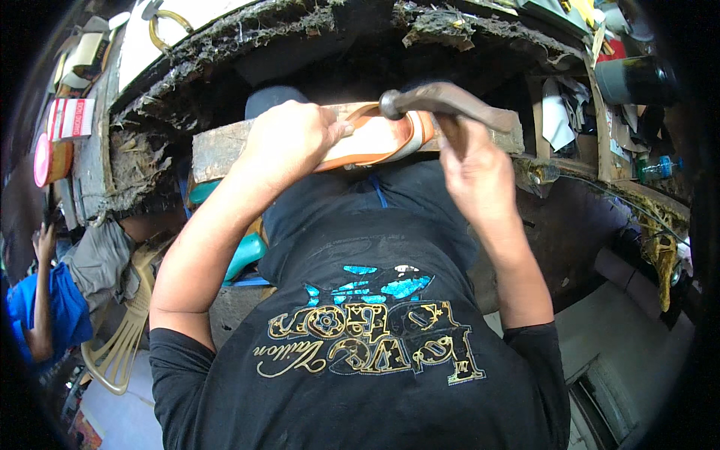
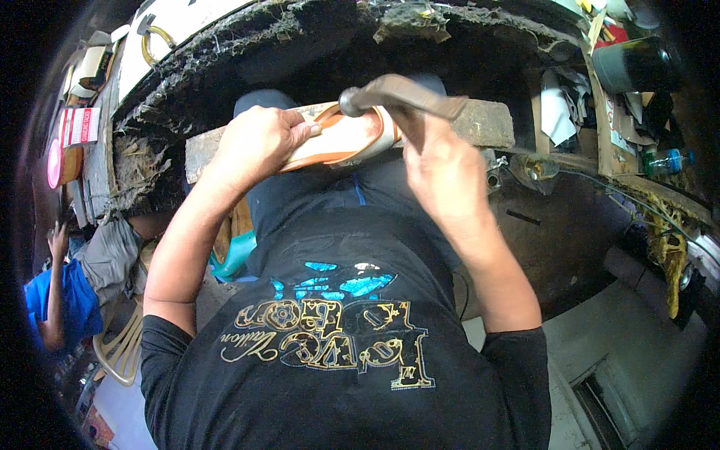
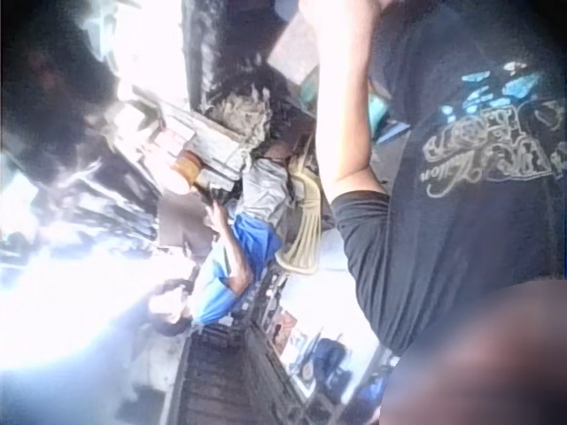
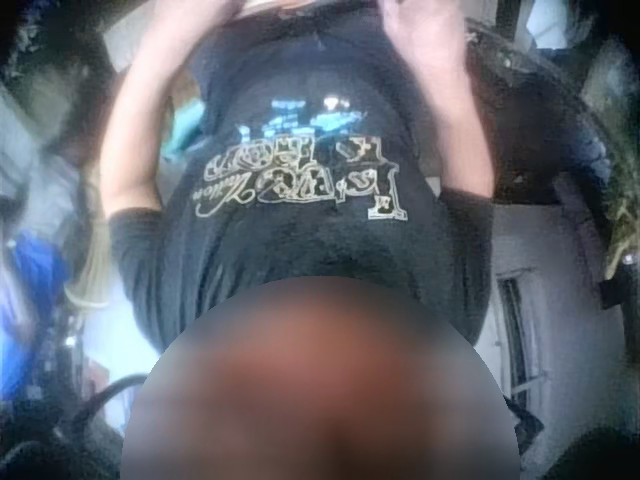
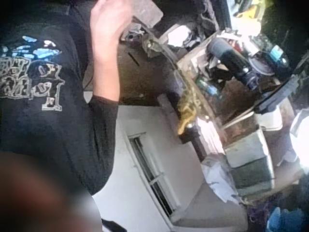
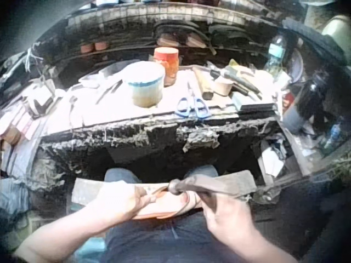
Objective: The person repairs a red and green high-heeled shoe by hammering the sole and heel, then uses pliers to adjust the heel. They also hammer a flip-flop sole on a wooden block. The person works at a cluttered workbench with tools and shoe lasts visible.
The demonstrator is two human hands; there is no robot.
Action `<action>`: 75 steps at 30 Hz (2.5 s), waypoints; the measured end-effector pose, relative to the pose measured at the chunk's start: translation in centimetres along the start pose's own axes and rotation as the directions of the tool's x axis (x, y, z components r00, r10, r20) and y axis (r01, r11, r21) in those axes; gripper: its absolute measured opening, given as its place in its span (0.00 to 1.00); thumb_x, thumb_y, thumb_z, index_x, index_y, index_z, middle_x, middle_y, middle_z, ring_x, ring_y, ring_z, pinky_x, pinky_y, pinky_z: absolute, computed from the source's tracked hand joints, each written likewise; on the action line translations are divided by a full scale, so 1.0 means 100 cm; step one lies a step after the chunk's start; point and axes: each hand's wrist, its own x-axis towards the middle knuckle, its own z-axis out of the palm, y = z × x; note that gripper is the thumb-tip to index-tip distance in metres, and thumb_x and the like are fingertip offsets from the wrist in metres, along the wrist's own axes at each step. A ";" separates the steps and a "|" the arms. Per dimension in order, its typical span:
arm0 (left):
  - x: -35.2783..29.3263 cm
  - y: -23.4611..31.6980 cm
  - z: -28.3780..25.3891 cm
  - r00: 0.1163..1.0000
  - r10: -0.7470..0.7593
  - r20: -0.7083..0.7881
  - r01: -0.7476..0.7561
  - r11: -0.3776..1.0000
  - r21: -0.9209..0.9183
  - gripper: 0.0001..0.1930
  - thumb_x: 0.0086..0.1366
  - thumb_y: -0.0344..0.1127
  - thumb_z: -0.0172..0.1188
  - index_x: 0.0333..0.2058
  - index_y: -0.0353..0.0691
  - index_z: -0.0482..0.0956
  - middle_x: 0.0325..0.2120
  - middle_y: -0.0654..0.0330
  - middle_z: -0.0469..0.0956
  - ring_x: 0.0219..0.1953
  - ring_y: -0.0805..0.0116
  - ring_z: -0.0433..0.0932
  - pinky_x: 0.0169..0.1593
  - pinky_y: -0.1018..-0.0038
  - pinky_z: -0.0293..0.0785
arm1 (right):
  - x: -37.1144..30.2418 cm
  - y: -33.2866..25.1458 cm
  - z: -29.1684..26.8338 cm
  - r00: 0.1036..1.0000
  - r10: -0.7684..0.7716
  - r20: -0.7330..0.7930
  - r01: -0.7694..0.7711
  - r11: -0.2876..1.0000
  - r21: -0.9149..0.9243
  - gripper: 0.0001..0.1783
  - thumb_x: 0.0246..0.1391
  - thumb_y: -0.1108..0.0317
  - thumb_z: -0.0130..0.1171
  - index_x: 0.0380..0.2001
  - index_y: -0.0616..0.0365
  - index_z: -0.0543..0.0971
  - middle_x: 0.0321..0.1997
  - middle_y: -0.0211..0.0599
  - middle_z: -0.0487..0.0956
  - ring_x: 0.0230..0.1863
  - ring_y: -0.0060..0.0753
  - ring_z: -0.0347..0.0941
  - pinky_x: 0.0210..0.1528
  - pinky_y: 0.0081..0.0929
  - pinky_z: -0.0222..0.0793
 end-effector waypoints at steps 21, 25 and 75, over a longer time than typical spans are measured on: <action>-0.010 0.001 -0.018 0.994 -0.088 0.064 0.088 0.996 -0.006 0.21 0.70 0.53 0.59 0.32 0.41 0.88 0.24 0.46 0.83 0.30 0.45 0.84 0.39 0.54 0.79 | 0.032 0.034 -0.006 0.990 0.092 0.103 -0.085 0.994 -0.072 0.12 0.58 0.68 0.61 0.43 0.62 0.74 0.32 0.58 0.83 0.39 0.61 0.83 0.43 0.55 0.78; -0.014 0.002 -0.020 0.993 -0.105 0.059 0.106 0.994 -0.009 0.21 0.70 0.52 0.59 0.33 0.40 0.88 0.25 0.46 0.83 0.31 0.45 0.84 0.39 0.54 0.79 | 0.036 0.026 -0.019 0.996 0.090 -0.001 -0.089 0.985 -0.149 0.17 0.58 0.64 0.61 0.46 0.63 0.75 0.34 0.59 0.82 0.41 0.64 0.81 0.46 0.53 0.77; -0.044 0.018 0.037 0.977 -0.061 0.204 0.188 -0.203 -0.961 0.30 0.63 0.43 0.71 0.60 0.37 0.74 0.43 0.64 0.80 0.38 0.80 0.80 0.38 0.84 0.77 | 0.021 -0.030 -0.039 0.858 -0.420 0.295 0.159 0.764 0.625 0.14 0.57 0.60 0.71 0.33 0.60 0.83 0.28 0.40 0.81 0.29 0.39 0.79 0.36 0.36 0.75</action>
